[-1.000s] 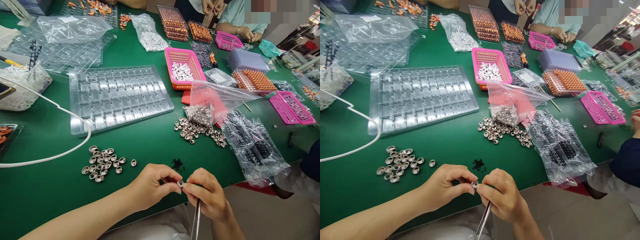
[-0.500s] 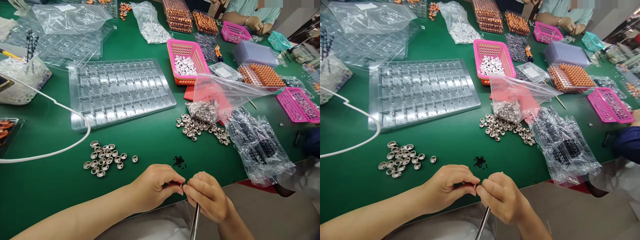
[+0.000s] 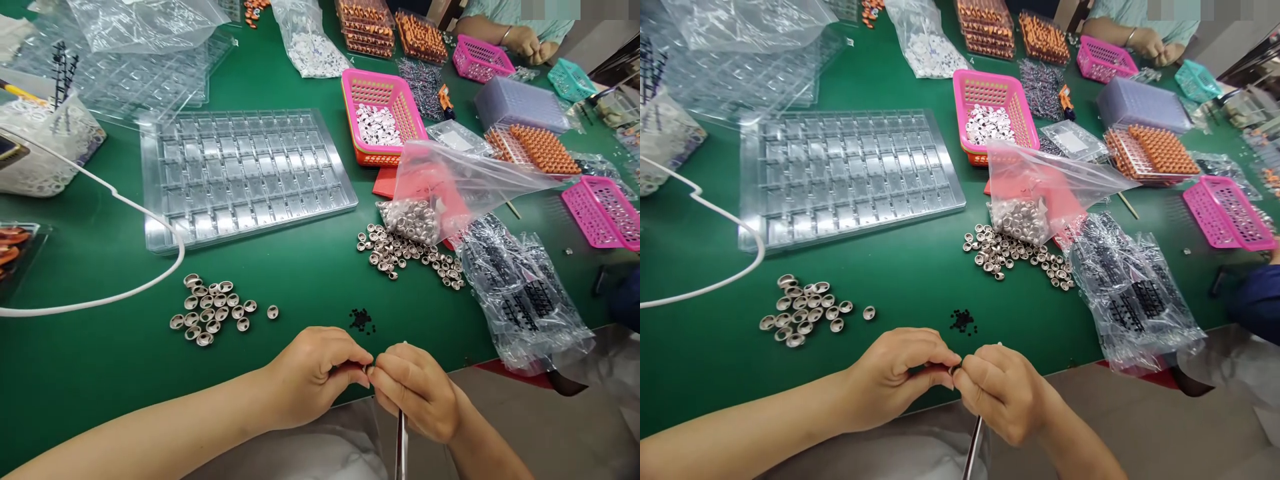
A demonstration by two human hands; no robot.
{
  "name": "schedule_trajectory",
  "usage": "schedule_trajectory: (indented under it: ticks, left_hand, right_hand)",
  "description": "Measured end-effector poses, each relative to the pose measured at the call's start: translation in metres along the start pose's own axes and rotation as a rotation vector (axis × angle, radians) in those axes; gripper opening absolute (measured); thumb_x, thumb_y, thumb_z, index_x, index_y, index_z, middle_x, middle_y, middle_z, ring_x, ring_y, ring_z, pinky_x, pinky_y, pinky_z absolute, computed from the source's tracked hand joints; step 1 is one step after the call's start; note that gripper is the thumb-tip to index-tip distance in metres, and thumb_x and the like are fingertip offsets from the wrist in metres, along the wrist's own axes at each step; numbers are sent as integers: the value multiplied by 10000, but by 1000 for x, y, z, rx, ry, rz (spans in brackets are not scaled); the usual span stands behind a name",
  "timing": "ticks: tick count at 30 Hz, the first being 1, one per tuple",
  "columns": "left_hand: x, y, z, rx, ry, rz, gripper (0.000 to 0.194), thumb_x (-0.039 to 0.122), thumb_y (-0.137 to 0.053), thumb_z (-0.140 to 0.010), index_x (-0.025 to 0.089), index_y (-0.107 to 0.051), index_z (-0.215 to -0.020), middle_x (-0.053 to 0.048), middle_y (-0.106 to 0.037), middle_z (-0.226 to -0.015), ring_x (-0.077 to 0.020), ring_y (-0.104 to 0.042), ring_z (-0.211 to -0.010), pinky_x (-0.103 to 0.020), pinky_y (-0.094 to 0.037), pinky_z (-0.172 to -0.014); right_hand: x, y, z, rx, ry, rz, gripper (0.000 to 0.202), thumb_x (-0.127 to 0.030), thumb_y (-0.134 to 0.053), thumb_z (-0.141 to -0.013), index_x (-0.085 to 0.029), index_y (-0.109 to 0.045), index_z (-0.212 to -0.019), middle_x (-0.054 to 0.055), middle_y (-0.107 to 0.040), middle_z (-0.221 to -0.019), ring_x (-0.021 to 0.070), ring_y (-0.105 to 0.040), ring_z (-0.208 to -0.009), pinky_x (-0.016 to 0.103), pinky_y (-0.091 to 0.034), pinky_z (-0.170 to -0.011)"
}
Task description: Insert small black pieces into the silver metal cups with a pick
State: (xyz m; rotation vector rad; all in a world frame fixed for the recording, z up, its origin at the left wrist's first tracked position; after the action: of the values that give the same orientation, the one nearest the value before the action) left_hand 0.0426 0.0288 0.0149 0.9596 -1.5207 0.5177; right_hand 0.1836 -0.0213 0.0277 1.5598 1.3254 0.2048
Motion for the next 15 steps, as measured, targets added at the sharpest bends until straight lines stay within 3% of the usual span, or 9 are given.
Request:
schedule_trajectory:
  ticks: [4, 9, 12, 15]
  left_hand:
    - [-5, 0, 1, 11, 26, -27, 75, 132, -695, -909, 155, -764, -929, -64, -798, -754, -175, -728, -675, -232, -540, -674]
    - [-12, 0, 0, 5, 83, -28, 94, 144, -692, -902, 158, -783, -921, -58, -788, -750, -160, -711, -664, -219, -532, -665]
    - [-19, -1, -2, -9, 186, 2, 102, 157, -699, -879, 176, -797, -901, -44, -776, -749, -149, -687, -653, -219, -526, -656]
    - [-28, 0, -2, 9, 360, 127, 77, 212, -754, -824, 174, -803, -869, -44, -774, -775, -151, -675, -652, -227, -537, -645]
  right_hand:
    - [5, -2, -2, -6, 14, -5, 279, -28, -543, -919, -64, -610, -1187, 111, -678, -876, 176, -552, -680, 335, -435, -535]
    - [12, -8, -3, -46, -54, -24, 177, -65, -500, -965, -143, -624, -1064, 50, -615, -818, 139, -471, -634, 311, -385, -543]
    - [15, -9, -6, -25, -99, -27, 146, -55, -523, -946, -162, -614, -986, 31, -585, -795, 131, -467, -643, 283, -396, -547]
    - [17, -5, -8, 87, -149, -56, 189, -34, -541, -932, -172, -602, -1046, 34, -613, -818, 133, -526, -690, 261, -466, -581]
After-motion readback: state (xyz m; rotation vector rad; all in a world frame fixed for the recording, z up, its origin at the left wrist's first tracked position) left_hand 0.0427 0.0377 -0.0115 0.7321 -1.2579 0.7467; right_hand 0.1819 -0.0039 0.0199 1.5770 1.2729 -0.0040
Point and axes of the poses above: each hand's wrist, its own z-axis away from the middle knuckle, its own y-axis out of the back of the hand, x = y × z, the point moved 7 cm from there along -z, towards the middle knuckle
